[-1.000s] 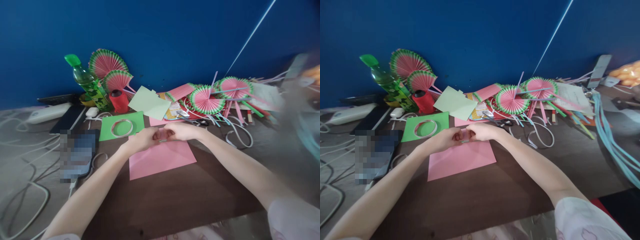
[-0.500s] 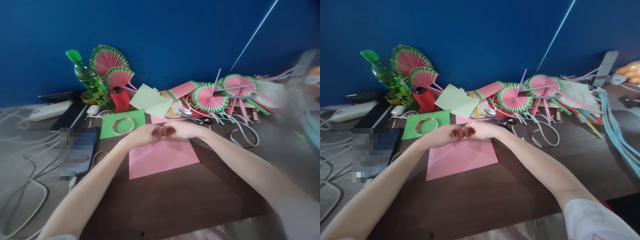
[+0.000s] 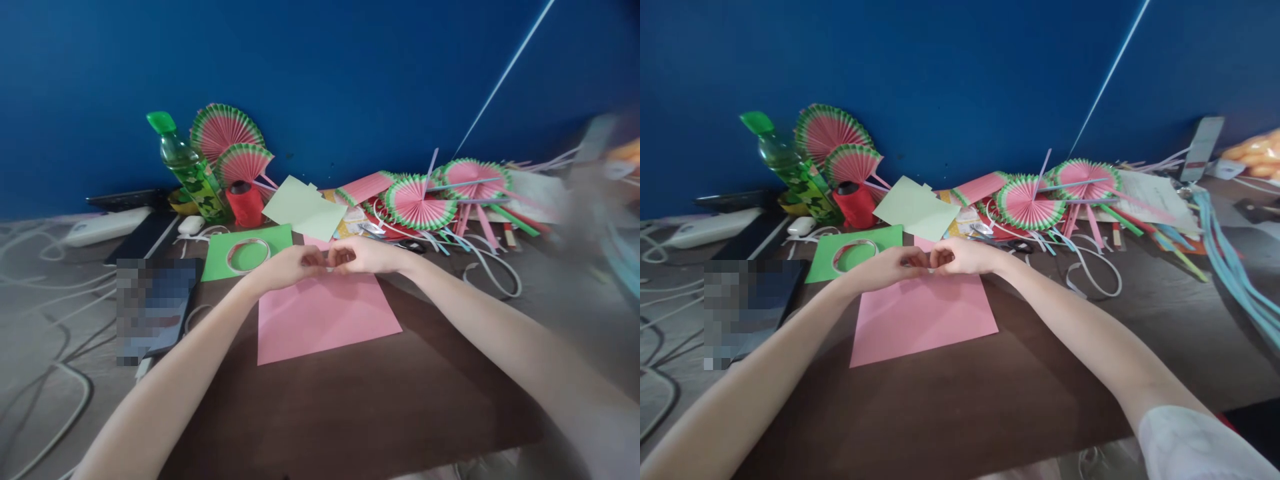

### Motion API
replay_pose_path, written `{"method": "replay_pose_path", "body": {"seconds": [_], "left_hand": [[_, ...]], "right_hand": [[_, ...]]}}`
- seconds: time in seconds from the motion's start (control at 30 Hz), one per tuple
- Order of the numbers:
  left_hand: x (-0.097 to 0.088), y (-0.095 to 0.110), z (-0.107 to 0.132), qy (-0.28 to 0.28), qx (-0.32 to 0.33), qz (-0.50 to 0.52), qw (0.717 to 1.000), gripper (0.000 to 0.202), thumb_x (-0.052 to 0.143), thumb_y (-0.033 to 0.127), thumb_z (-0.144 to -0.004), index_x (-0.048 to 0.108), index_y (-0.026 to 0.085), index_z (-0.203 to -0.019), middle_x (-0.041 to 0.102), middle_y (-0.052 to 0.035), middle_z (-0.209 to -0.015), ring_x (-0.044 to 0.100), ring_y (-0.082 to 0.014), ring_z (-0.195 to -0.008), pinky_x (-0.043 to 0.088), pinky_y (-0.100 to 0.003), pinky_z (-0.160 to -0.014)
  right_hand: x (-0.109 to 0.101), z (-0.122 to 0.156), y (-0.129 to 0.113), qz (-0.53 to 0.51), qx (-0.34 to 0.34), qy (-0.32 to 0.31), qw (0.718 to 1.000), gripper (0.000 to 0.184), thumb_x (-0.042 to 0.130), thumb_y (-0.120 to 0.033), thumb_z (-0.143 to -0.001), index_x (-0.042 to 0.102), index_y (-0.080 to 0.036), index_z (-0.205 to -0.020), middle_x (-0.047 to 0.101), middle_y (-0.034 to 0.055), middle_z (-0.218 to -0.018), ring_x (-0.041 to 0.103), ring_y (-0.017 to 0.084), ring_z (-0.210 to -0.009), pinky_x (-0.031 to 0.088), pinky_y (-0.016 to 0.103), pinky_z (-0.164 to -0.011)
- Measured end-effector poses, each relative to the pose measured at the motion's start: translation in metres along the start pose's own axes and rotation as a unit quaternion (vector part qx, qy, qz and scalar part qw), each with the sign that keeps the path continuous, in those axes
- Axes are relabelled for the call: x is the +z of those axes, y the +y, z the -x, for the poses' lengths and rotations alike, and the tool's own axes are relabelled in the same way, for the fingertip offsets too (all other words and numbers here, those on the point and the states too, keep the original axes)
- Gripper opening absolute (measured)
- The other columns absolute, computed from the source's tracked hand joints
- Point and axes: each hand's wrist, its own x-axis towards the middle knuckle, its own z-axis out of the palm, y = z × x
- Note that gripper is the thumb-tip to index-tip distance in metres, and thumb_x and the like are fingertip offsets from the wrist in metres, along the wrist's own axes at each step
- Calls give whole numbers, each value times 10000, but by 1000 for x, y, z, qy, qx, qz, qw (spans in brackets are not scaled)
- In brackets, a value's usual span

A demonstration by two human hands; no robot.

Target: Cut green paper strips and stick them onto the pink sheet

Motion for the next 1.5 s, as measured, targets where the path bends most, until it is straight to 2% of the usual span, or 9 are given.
{"method": "replay_pose_path", "body": {"seconds": [0.17,0.27,0.6,0.8,0.87,0.97,1.07,1.27,1.5], "left_hand": [[-7,2,2,-9,10,-32,999,230,451,340,-754,621,189,-791,624,-3,-794,530,-142,-688,371,-243,-613],[-7,6,4,3,13,-31,999,245,441,327,-752,623,189,-839,632,-13,-824,537,-146,-707,385,-248,-646],[0,11,6,33,-1,-28,999,240,431,318,-764,627,189,-814,616,-9,-758,531,-145,-667,366,-249,-599],[-2,10,6,49,2,0,999,208,454,304,-754,624,184,-757,597,6,-718,510,-135,-656,363,-249,-610],[-2,8,5,77,-8,16,997,202,468,310,-748,618,175,-735,586,5,-698,504,-131,-639,364,-248,-601],[0,5,4,113,-21,54,992,194,492,312,-735,608,159,-704,574,1,-673,502,-123,-616,374,-248,-595],[2,6,3,117,-28,117,986,193,509,304,-722,616,144,-716,600,-18,-687,531,-128,-642,407,-253,-631],[13,7,0,149,-45,149,976,151,513,234,-692,636,148,-675,641,-22,-720,553,-128,-655,437,-257,-668],[33,-2,-5,202,-15,190,961,212,493,239,-733,659,147,-827,680,-32,-845,595,-160,-795,439,-276,-773]], "right_hand": [[-3,-1,3,16,-10,6,1000,204,606,-310,-727,590,-151,-853,577,11,-733,490,109,-636,372,245,-587],[-4,-1,6,56,-4,11,998,206,570,-252,-752,612,-147,-925,602,26,-763,508,122,-667,379,253,-610],[8,-1,-6,112,9,77,991,148,532,-248,-773,627,-138,-743,593,10,-679,484,112,-627,342,241,-588],[7,-4,2,86,-12,100,991,173,516,-267,-788,646,-153,-784,635,25,-732,534,132,-663,375,258,-629],[9,-4,4,134,-56,195,970,168,506,-252,-801,645,-164,-830,641,41,-807,539,157,-757,383,282,-696],[18,-3,3,256,-127,356,890,189,455,-235,-835,635,-176,-835,615,60,-865,489,193,-865,345,335,-806],[32,-1,2,323,-152,387,850,236,406,-251,-864,628,-192,-808,596,62,-826,467,205,-838,331,349,-797],[50,-4,12,274,-132,400,865,213,413,-200,-849,625,-185,-829,642,71,-868,510,206,-845,363,339,-771],[49,-3,15,198,-100,384,896,179,442,-162,-809,619,-184,-788,670,71,-872,581,200,-851,411,332,-788]]}}
